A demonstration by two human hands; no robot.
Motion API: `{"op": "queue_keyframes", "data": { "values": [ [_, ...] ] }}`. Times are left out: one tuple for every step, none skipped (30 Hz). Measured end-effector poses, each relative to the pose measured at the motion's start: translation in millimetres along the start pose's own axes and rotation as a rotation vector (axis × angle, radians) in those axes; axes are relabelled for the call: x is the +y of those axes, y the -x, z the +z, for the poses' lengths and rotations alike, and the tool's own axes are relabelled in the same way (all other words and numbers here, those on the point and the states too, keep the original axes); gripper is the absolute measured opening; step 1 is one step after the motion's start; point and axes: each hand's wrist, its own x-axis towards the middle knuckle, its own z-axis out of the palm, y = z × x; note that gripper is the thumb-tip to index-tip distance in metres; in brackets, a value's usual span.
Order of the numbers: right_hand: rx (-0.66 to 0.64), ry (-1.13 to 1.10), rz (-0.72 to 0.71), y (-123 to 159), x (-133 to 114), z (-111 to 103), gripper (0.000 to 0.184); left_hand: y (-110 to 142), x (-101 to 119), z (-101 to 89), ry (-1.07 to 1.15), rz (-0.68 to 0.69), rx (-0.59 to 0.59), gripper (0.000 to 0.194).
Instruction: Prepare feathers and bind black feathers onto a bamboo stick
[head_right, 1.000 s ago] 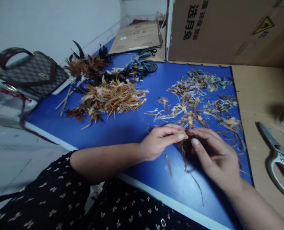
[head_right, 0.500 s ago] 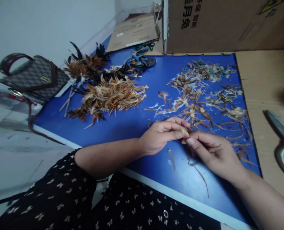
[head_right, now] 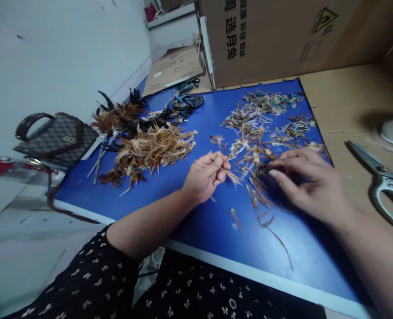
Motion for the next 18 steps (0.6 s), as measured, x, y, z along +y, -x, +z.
{"op": "queue_keyframes", "data": {
  "values": [
    [-0.053,-0.017,-0.039,1,-3,4,0.018,-1,-2,-0.6,-0.006,0.012,0.006,0.028],
    [-0.104,-0.022,-0.056,3,-6,9,0.021,-2,-5,-1.0,-0.015,0.028,0.009,0.031],
    [-0.144,-0.011,-0.06,5,-9,14,0.023,-2,-7,-1.2,-0.026,0.044,0.007,0.034],
    [-0.169,0.019,-0.054,6,-12,18,0.024,-2,-9,-1.2,-0.037,0.06,0.002,0.037],
    [-0.178,0.068,-0.042,8,-14,23,0.026,-2,-11,-0.8,-0.048,0.075,-0.006,0.041],
    [-0.184,0.129,-0.026,9,-16,27,0.028,-2,-13,-0.2,-0.057,0.087,-0.016,0.045],
    [-0.197,0.191,-0.007,9,-17,30,0.031,-2,-15,0.7,-0.067,0.095,-0.025,0.048],
    [-0.218,0.243,0.013,9,-17,33,0.034,-1,-16,1.6,-0.079,0.097,-0.032,0.051],
    [-0.242,0.282,0.032,8,-17,36,0.036,-1,-17,2.5,-0.093,0.096,-0.035,0.052],
    [-0.266,0.302,0.05,7,-17,38,0.037,0,-18,3.4,-0.108,0.093,-0.037,0.053],
    [-0.288,0.304,0.067,6,-16,39,0.036,0,-19,4.0,-0.124,0.091,-0.037,0.054],
    [-0.304,0.293,0.083,5,-15,40,0.034,0,-20,4.5,-0.138,0.09,-0.037,0.055],
    [-0.311,0.271,0.097,4,-15,40,0.032,0,-20,4.7,-0.148,0.091,-0.036,0.055],
    [-0.312,0.236,0.115,3,-14,39,0.03,0,-20,4.7,-0.152,0.093,-0.035,0.055],
    [-0.31,0.185,0.136,2,-13,39,0.03,0,-20,4.6,-0.15,0.096,-0.035,0.055],
    [-0.305,0.12,0.159,1,-13,37,0.031,0,-20,4.2,-0.145,0.099,-0.034,0.055],
    [-0.295,0.045,0.183,-1,-13,36,0.034,0,-20,3.8,-0.139,0.101,-0.034,0.055],
    [-0.28,-0.036,0.211,-2,-14,34,0.038,0,-21,3.3,-0.134,0.102,-0.034,0.055]
  ]
}}
